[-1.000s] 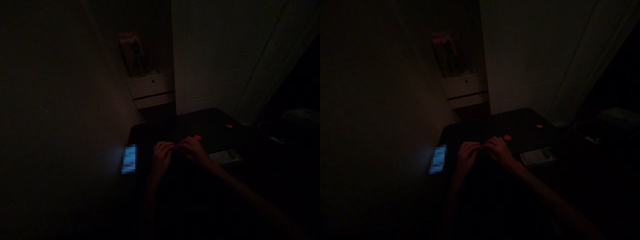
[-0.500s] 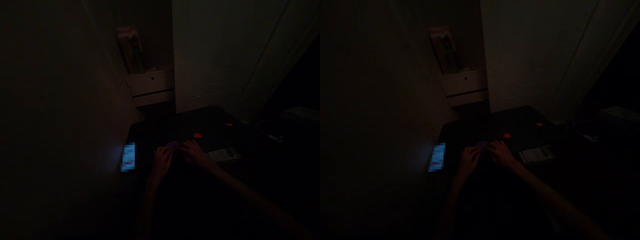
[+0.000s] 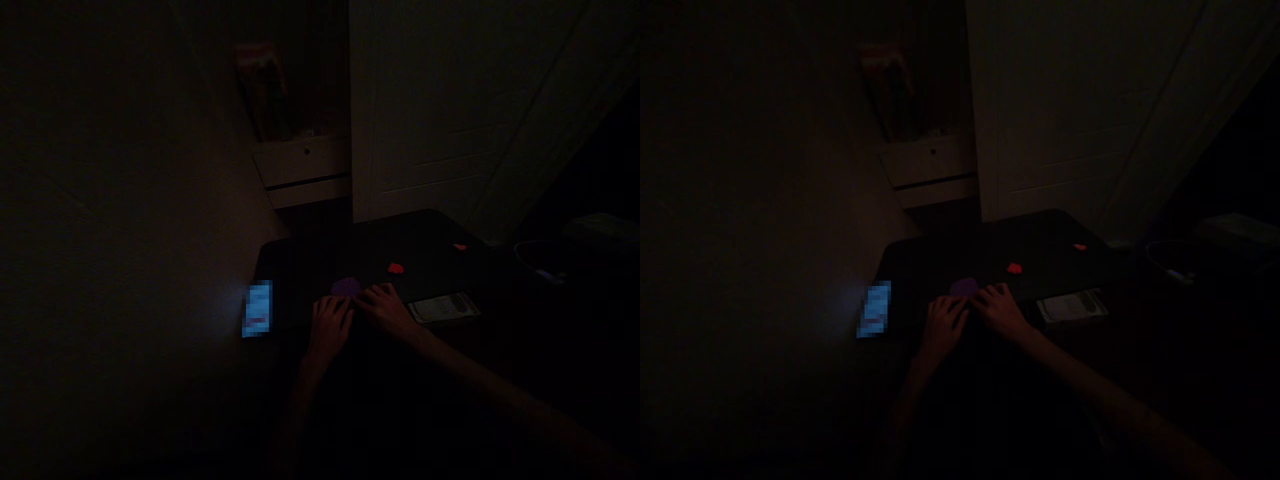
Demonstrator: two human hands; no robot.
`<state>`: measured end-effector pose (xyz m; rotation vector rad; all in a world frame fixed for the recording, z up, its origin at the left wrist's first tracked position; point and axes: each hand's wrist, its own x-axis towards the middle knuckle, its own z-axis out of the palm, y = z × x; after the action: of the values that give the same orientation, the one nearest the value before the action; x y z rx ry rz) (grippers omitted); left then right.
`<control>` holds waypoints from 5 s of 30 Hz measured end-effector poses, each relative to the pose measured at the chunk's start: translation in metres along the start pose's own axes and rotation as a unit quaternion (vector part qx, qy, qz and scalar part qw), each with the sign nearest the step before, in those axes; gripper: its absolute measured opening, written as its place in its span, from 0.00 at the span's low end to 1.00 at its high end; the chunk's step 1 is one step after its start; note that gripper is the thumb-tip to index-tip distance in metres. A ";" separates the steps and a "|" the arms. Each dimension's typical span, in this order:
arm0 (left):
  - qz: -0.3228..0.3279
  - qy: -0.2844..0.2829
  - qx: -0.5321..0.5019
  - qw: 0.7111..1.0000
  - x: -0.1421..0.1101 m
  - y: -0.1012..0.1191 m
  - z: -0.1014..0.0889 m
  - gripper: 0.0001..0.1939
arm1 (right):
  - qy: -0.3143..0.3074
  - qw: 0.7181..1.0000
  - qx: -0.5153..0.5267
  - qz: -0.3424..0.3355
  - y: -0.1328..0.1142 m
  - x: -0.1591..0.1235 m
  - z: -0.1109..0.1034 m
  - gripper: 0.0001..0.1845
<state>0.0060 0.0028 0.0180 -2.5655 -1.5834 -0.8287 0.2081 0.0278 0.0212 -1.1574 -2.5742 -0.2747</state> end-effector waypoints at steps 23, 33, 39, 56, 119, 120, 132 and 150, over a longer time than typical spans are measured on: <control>0.019 -0.014 0.080 0.997 -0.005 0.014 -0.003 0.19 | -0.005 0.997 0.076 -0.024 0.010 -0.003 -0.008 0.25; 0.014 0.006 0.051 0.999 -0.007 0.002 -0.005 0.20 | 0.001 0.998 0.068 -0.010 0.043 0.011 -0.001 0.29; 0.035 -0.012 0.043 0.998 0.001 0.006 -0.006 0.20 | 0.012 0.998 0.054 -0.016 0.040 0.008 0.007 0.25; 0.036 -0.016 0.028 0.999 0.001 0.008 0.006 0.19 | -0.021 0.992 -0.039 -0.122 0.014 0.026 -0.011 0.25; 0.015 -0.050 0.065 0.997 0.038 0.011 0.008 0.23 | -0.052 0.996 0.036 0.061 0.030 0.014 -0.007 0.21; 0.014 -0.052 0.065 0.996 0.038 0.011 0.008 0.23 | -0.055 0.997 0.026 0.051 0.028 0.015 -0.009 0.20; -0.007 -0.043 0.076 0.996 0.043 0.012 0.017 0.25 | -0.037 0.987 0.110 0.113 0.039 0.020 -0.002 0.22; 0.042 -0.062 0.075 0.994 0.022 -0.002 0.017 0.31 | -0.011 0.994 0.070 0.085 0.028 0.017 0.011 0.31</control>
<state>0.0194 0.0269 0.0123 -2.6001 -1.4917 -0.5318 0.2165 0.0611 0.0182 -1.3228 -2.4497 -0.0407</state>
